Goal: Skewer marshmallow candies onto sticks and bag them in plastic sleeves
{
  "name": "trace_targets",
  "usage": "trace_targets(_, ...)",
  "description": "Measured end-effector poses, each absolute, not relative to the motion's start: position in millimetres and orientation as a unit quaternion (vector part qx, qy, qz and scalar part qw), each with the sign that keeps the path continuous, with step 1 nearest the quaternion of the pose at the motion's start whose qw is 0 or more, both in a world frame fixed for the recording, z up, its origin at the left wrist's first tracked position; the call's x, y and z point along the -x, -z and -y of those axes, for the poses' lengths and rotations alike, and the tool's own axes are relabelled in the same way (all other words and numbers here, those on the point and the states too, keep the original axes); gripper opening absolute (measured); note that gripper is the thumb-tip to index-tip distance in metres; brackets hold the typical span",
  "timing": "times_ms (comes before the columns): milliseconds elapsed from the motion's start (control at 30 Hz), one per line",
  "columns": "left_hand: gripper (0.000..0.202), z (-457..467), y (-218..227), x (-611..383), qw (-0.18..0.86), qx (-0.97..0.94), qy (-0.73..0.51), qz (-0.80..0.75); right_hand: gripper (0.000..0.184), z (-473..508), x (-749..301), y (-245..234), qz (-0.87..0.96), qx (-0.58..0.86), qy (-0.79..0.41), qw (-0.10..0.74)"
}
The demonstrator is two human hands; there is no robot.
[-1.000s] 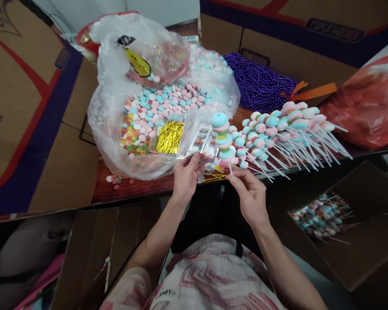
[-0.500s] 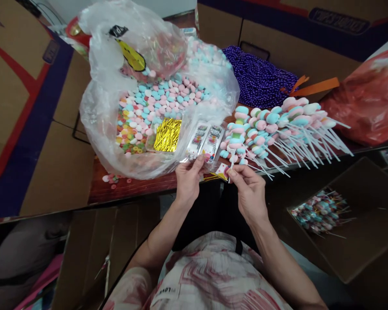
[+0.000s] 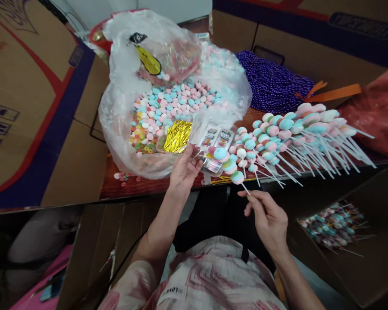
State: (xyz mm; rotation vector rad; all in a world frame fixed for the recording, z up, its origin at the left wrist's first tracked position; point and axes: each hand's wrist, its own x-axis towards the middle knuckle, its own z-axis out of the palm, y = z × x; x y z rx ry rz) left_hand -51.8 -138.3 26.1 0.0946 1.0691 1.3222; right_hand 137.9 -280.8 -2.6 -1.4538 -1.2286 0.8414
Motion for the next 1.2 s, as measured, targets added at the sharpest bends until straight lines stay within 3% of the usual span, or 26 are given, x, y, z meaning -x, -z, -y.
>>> trace_targets(367, 0.021, 135.7, -20.0, 57.1, 0.668, -0.081, -0.561, -0.482, 0.014, 286.2, -150.7, 16.8, 0.545, 0.621, -0.282, 0.487)
trace_targets(633, 0.029, 139.9, -20.8, 54.8, 0.647, -0.150, -0.585, -0.464, 0.019, 285.5, -160.6, 18.2, 0.627, 0.601, -0.160, 0.469)
trace_targets(833, 0.034, 147.5, -14.5, 43.6, 0.615, -0.254, -0.607, -0.435, 0.012, 282.1, -158.0, 10.4, 0.572, 0.625, -0.254, 0.466)
trace_targets(1000, 0.040, 149.8, -11.0, 38.1, 0.607, -0.266, -0.619, -0.422, 0.012, 281.6, -147.1, 13.3, 0.576, 0.629, -0.264, 0.451)
trace_targets(1200, 0.047, 155.2, -10.2, 36.4, 0.589, -0.277, -0.627, -0.429, 0.019, 281.6, -139.1, 13.4, 0.589, 0.613, -0.344, 0.398)
